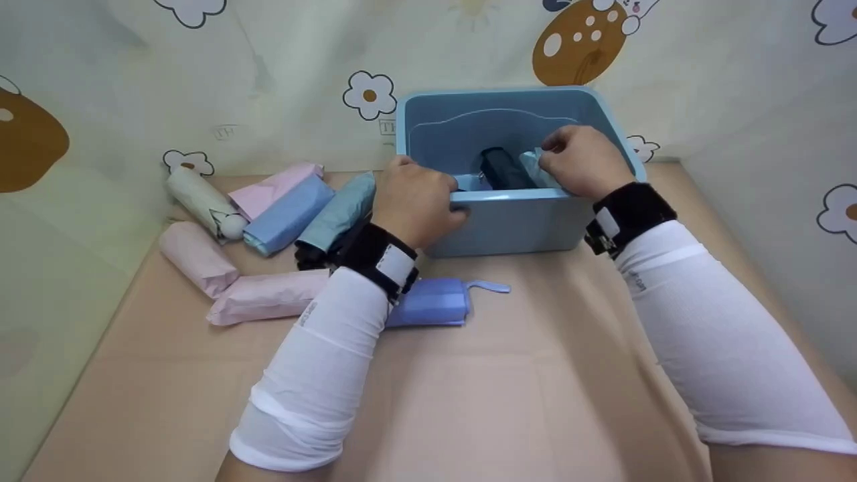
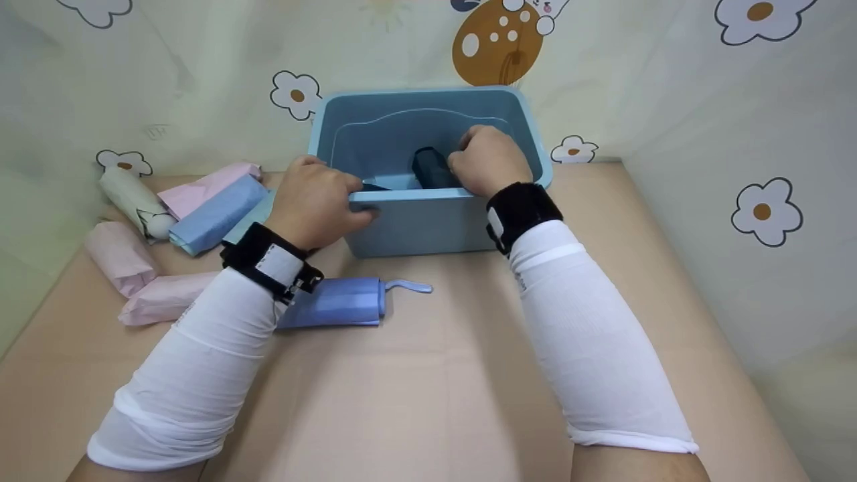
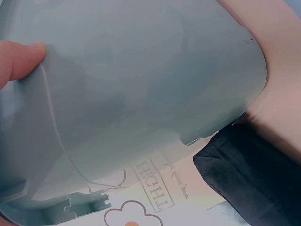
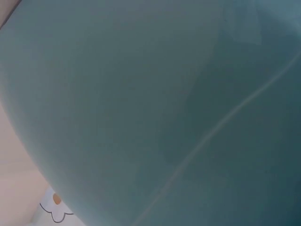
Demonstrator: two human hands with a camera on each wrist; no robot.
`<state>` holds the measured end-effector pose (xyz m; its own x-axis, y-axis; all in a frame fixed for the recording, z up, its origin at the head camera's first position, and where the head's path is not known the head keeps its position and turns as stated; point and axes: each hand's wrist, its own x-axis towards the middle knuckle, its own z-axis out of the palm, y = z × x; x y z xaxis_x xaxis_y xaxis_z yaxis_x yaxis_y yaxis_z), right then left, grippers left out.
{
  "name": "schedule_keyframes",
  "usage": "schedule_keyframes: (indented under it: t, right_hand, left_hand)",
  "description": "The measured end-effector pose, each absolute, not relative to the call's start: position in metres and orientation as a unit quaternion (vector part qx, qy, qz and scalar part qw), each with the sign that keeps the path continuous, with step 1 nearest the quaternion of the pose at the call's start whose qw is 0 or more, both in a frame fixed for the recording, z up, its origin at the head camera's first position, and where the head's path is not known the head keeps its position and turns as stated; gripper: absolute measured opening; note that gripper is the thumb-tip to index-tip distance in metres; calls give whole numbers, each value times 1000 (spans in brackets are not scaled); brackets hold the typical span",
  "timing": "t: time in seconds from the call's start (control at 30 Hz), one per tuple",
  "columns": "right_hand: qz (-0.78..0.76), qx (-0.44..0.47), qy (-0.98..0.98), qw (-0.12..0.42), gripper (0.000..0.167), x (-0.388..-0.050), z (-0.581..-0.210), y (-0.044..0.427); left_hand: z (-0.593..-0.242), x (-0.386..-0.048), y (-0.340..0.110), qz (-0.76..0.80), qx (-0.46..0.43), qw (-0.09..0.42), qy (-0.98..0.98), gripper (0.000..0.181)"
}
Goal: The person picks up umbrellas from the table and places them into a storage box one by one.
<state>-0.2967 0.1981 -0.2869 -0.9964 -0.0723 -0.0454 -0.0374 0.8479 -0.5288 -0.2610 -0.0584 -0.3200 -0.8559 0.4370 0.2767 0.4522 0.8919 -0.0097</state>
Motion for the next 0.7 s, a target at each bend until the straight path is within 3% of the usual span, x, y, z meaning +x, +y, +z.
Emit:
schedule_keyframes:
  t: [0.7]
  right_hand:
    - [-287, -39, 957, 6, 44, -291, -288, 198]
  left_hand:
    - [-321, -260, -59, -13, -233, 142, -962, 36]
